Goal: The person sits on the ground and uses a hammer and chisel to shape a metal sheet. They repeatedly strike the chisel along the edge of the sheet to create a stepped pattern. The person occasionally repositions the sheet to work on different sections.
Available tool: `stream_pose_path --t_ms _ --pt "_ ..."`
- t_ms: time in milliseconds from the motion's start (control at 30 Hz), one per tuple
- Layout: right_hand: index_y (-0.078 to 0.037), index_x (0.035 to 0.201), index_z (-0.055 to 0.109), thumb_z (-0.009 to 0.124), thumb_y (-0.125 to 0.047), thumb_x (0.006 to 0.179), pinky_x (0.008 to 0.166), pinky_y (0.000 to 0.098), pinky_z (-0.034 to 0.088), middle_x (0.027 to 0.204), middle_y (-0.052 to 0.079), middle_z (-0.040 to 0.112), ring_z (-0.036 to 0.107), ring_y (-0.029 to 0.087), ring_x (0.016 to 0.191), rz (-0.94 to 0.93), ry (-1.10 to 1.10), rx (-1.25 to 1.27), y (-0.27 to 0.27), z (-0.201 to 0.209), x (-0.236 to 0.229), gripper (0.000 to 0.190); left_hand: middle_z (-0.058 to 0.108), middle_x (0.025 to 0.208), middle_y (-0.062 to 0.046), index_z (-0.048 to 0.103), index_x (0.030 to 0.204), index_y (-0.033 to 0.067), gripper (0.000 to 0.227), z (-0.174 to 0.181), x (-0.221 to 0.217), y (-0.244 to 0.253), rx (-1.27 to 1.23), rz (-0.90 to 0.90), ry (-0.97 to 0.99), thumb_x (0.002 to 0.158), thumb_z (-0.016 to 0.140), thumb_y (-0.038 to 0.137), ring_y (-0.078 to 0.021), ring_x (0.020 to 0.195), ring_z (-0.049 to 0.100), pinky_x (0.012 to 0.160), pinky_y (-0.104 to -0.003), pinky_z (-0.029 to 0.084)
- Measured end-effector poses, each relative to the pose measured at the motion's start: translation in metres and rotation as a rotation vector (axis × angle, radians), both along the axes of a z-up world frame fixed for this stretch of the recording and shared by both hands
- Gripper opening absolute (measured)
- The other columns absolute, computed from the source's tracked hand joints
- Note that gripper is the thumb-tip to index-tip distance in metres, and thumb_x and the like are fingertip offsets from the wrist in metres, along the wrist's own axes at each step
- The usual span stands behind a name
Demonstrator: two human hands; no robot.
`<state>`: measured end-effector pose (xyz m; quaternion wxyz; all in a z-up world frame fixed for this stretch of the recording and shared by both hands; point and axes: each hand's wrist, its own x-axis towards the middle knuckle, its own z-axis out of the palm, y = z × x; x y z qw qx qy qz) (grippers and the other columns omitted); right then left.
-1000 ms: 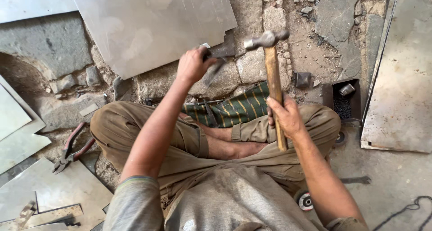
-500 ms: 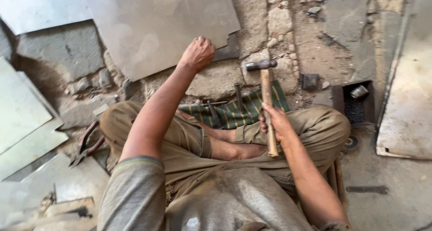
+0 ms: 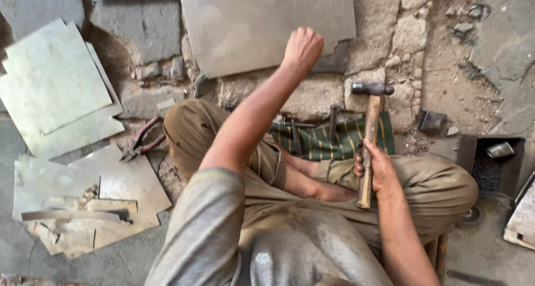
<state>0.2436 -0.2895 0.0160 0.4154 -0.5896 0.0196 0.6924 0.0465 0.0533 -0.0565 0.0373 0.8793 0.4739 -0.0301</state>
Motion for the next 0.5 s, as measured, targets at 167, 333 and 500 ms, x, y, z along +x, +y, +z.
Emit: stream_pose_path --t_ms 167,333,500 --pt "-0.010 0.105 0.058 0.065 -0.039 0.098 0.039 0.0324 0.043 0.068 0.006 0.057 0.052 0.017 0.047 0.004 -0.011 -0.010 -0.003 -0.004 0.001 0.030 0.069 0.086 -0.012 0.068 0.083 0.0057 0.009 -0.003 -0.020 -0.063 0.490 -0.105 -0.261 0.076 0.066 0.012 -0.0264 0.084 0.070 0.074 -0.041 0.062" --pt "-0.010 0.102 0.058 0.067 -0.038 0.097 0.039 0.0322 0.043 0.067 0.005 0.058 0.053 0.017 0.046 0.001 -0.030 -0.015 -0.001 0.002 -0.004 0.030 0.071 0.092 -0.018 0.070 0.092 0.0070 0.006 0.014 -0.024 0.004 -0.155 0.210 -0.160 0.092 0.065 0.010 -0.0319 0.083 0.071 0.067 -0.040 0.060" --pt "-0.012 0.102 0.059 0.068 -0.038 0.094 0.039 0.0314 0.042 0.067 0.004 0.058 0.053 0.016 0.046 -0.008 -0.033 -0.053 0.001 0.011 -0.008 0.029 0.074 0.088 -0.017 0.072 0.094 0.0032 0.011 0.021 -0.023 -0.013 0.016 -0.043 -0.018 0.088 0.072 0.013 -0.0263 0.078 0.073 0.066 -0.038 0.061"
